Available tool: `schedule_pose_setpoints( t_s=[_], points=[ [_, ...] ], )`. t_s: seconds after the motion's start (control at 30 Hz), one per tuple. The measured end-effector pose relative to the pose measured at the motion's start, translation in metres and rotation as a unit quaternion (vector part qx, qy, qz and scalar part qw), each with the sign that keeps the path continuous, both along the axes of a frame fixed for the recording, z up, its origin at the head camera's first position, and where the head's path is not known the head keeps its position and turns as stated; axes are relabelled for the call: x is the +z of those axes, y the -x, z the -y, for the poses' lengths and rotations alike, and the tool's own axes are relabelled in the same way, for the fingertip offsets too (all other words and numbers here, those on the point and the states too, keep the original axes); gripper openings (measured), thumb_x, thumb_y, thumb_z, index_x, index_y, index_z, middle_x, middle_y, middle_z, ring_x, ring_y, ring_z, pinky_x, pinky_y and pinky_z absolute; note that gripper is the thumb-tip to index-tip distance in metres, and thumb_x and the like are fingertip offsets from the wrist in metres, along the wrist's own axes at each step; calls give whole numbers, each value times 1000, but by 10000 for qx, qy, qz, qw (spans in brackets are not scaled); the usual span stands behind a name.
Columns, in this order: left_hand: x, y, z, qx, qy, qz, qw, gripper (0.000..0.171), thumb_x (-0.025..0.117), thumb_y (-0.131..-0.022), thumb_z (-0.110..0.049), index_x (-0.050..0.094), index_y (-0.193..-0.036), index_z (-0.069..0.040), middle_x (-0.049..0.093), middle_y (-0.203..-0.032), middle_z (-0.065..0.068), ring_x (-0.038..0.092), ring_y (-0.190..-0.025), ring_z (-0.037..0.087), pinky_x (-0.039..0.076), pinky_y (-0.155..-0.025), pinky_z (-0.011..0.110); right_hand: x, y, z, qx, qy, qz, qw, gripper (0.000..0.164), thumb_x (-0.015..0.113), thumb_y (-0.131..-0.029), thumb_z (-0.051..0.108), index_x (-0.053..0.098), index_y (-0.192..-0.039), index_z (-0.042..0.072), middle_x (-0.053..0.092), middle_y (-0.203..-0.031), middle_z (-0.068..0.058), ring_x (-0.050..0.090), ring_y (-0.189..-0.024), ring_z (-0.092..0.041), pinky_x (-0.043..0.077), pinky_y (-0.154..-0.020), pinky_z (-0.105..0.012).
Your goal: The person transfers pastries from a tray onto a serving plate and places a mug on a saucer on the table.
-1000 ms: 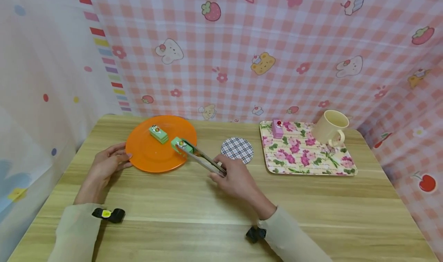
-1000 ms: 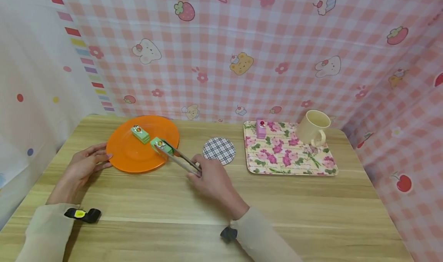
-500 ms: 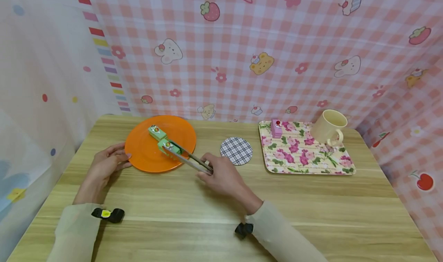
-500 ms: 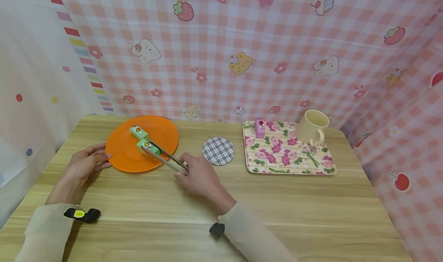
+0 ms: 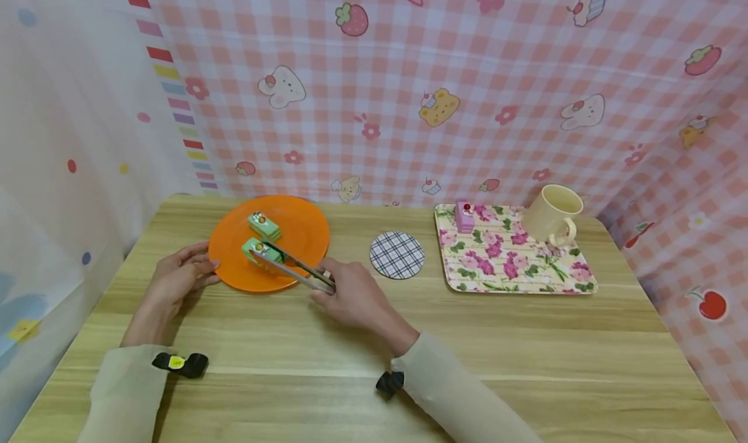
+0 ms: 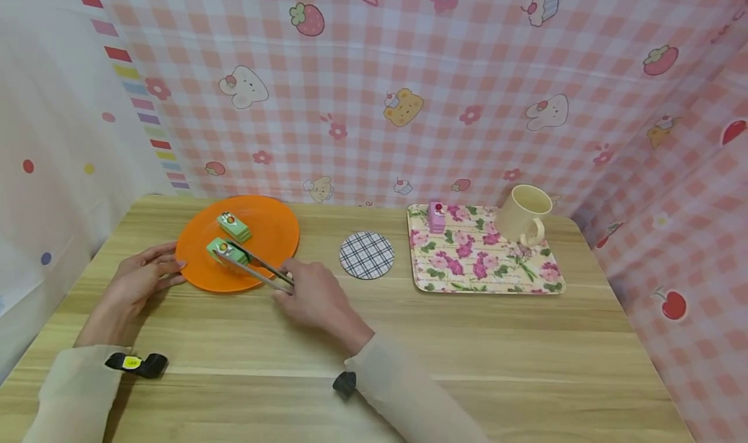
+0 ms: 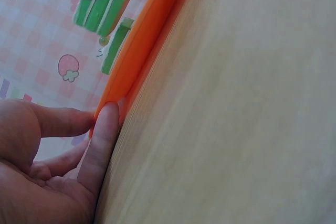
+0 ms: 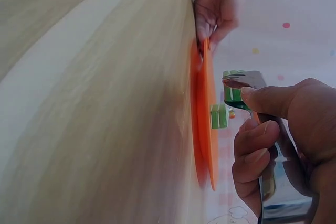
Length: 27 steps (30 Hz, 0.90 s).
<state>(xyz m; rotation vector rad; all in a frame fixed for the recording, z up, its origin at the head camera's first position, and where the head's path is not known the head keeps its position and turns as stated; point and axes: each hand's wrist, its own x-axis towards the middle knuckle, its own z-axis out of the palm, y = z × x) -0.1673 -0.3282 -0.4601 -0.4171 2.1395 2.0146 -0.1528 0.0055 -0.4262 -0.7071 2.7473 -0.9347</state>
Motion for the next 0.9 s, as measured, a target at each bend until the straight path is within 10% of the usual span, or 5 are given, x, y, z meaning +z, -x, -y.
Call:
schedule_pose_setpoints(
  t_s=[0.9],
  points=[
    [0, 0, 0, 11, 63, 28, 10000, 70, 60, -102, -5, 24, -162, 1, 65, -99, -14, 69, -86, 0, 64, -80, 20, -2, 16, 35, -87, -311, 102, 9994, 24, 72, -95, 36, 65, -108, 16, 52, -68, 3, 45, -56, -11, 34, -45, -21]
  ],
)
